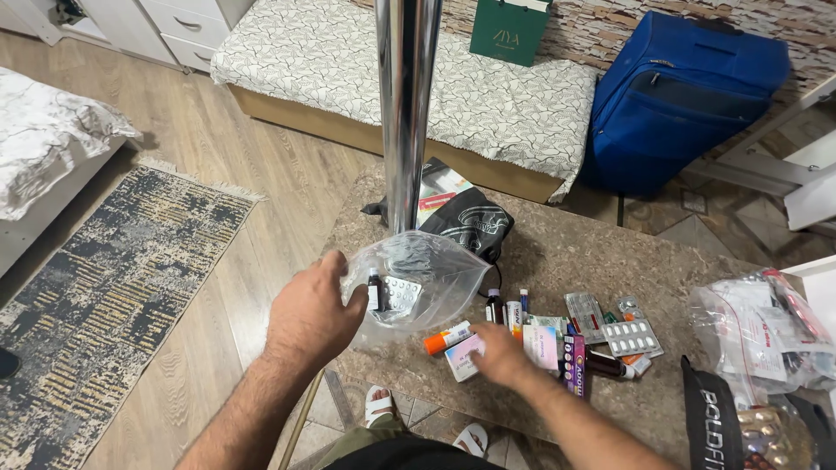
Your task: The person unpacks various medicines, including blister packs and bottles, from a clear plastic bag onto a table. They pick up each item, turn it over to view the label, and then place it back into the bag. The person repeats this process for several different medicine containers.
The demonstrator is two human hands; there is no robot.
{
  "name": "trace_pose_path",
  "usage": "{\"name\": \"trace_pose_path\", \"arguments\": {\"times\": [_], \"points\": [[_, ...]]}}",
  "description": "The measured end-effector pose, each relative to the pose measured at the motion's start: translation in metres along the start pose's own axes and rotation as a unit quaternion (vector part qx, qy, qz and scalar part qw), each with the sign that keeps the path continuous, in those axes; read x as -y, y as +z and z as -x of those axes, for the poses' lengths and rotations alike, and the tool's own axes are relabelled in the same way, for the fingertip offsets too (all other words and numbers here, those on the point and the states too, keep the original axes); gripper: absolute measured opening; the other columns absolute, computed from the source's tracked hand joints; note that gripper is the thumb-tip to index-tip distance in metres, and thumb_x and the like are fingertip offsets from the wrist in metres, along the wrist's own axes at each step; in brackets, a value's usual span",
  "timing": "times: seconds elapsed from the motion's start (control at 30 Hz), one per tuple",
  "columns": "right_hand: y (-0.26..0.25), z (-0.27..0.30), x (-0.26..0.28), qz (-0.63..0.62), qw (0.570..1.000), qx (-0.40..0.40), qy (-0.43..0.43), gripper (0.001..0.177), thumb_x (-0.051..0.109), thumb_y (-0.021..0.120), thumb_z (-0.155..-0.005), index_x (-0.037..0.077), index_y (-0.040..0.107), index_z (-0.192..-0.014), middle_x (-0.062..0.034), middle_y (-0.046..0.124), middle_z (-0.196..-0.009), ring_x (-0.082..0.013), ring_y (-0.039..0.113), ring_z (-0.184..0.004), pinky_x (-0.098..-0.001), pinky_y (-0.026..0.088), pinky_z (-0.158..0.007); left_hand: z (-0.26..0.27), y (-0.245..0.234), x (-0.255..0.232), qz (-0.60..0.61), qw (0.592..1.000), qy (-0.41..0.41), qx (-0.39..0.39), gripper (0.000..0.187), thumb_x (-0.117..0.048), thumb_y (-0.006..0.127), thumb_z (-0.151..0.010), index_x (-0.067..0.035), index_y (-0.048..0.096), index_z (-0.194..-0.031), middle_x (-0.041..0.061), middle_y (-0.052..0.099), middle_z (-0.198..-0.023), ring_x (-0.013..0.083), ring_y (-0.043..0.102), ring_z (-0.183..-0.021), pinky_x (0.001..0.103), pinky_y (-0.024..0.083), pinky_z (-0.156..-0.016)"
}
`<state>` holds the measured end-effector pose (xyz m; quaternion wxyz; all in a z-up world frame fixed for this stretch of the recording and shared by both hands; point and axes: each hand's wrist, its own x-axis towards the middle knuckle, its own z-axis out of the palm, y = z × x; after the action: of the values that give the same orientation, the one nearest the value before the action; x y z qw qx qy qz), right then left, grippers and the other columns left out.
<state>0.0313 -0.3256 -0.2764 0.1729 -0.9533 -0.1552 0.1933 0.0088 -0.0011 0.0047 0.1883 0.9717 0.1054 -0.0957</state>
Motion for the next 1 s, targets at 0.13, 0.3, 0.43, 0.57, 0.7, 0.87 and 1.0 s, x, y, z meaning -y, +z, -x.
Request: {"name": "trace_pose_path", "arguments": {"times": [0.13, 0.3, 0.43, 0.57, 0.7, 0.87, 1.0], "points": [[-0.030, 0.002, 0.059, 0.067, 0.987, 0.138, 0.045, 0.072, 0.018, 0.072, -0.090, 0.018, 0.038, -0.154, -0.0088, 0.023, -0.167, -0.0317, 0.018, -0.154, -0.0412, 0.022, -0.127, -0.005, -0.001, -0.003, -0.016, 1.000, -0.004, -0.005, 0.047, -0.038, 0.068, -0.092, -0.005, 0.054, -0.123, 0.015, 0.067, -0.114, 0.0280, 0.067, -0.107, 0.044, 0.054, -0.096], [-0.043, 0.002, 0.088, 0.090, 0.982, 0.162, 0.028, 0.068, 0.011, 0.063, -0.094, 0.026, 0.037, -0.155, -0.0099, 0.016, -0.169, -0.0328, 0.013, -0.156, -0.0437, 0.015, -0.127, -0.012, 0.005, -0.002, 0.022, 1.000, 0.002, -0.010, 0.037, -0.030, 0.068, -0.090, -0.006, 0.056, -0.115, 0.012, 0.069, -0.105, 0.0264, 0.069, -0.098, 0.043, 0.058, -0.090], [-0.031, -0.004, 0.083, 0.108, 0.988, 0.093, -0.053, 0.052, 0.004, 0.057, -0.092, 0.019, 0.054, -0.142, -0.0118, 0.040, -0.158, -0.0360, 0.034, -0.147, -0.0457, 0.028, -0.123, -0.011, 0.014, -0.007, 0.051, 0.997, -0.003, 0.064, 0.023, -0.027, 0.067, -0.090, -0.008, 0.061, -0.101, 0.011, 0.070, -0.095, 0.0262, 0.071, -0.090, 0.042, 0.058, -0.088], [-0.023, -0.005, 0.069, 0.106, 0.971, -0.097, -0.191, 0.027, 0.017, 0.060, -0.085, 0.029, 0.074, -0.104, -0.0175, 0.056, -0.148, -0.0385, 0.052, -0.136, -0.0507, 0.039, -0.113, -0.006, 0.025, -0.013, 0.033, 0.994, 0.030, 0.103, 0.014, -0.023, 0.064, -0.092, -0.010, 0.062, -0.095, 0.011, 0.069, -0.092, 0.0268, 0.071, -0.090, 0.043, 0.057, -0.089], [-0.021, -0.005, 0.052, 0.098, 0.992, -0.002, -0.074, 0.025, 0.025, 0.061, -0.098, 0.024, 0.070, -0.122, -0.0106, 0.062, -0.136, -0.0303, 0.054, -0.133, -0.0451, 0.037, -0.119, -0.001, 0.030, -0.017, 0.053, 0.991, 0.074, 0.102, 0.016, -0.025, 0.063, -0.090, -0.009, 0.062, -0.092, 0.012, 0.068, -0.094, 0.0301, 0.070, -0.091, 0.045, 0.056, -0.087], [-0.022, 0.003, 0.034, -0.014, 0.989, -0.137, -0.052, 0.050, -0.007, 0.055, -0.082, 0.015, 0.071, -0.124, -0.0119, 0.067, -0.130, -0.0315, 0.058, -0.123, -0.0382, 0.046, -0.108, 0.003, 0.035, -0.023, 0.088, 0.988, 0.110, 0.069, 0.022, -0.029, 0.063, -0.092, -0.007, 0.064, -0.089, 0.014, 0.067, -0.095, 0.0358, 0.068, -0.093, 0.049, 0.055, -0.083], [-0.014, -0.001, 0.001, -0.129, 0.944, -0.298, -0.054, 0.029, 0.008, 0.074, -0.070, 0.004, 0.072, -0.098, -0.0148, 0.071, -0.102, -0.0329, 0.067, -0.099, -0.0411, 0.053, -0.088, 0.003, 0.035, -0.034, 0.111, 0.987, 0.102, 0.053, 0.030, -0.036, 0.062, -0.094, -0.007, 0.066, -0.088, 0.015, 0.067, -0.094, 0.0369, 0.069, -0.090, 0.050, 0.055, -0.081]]}}
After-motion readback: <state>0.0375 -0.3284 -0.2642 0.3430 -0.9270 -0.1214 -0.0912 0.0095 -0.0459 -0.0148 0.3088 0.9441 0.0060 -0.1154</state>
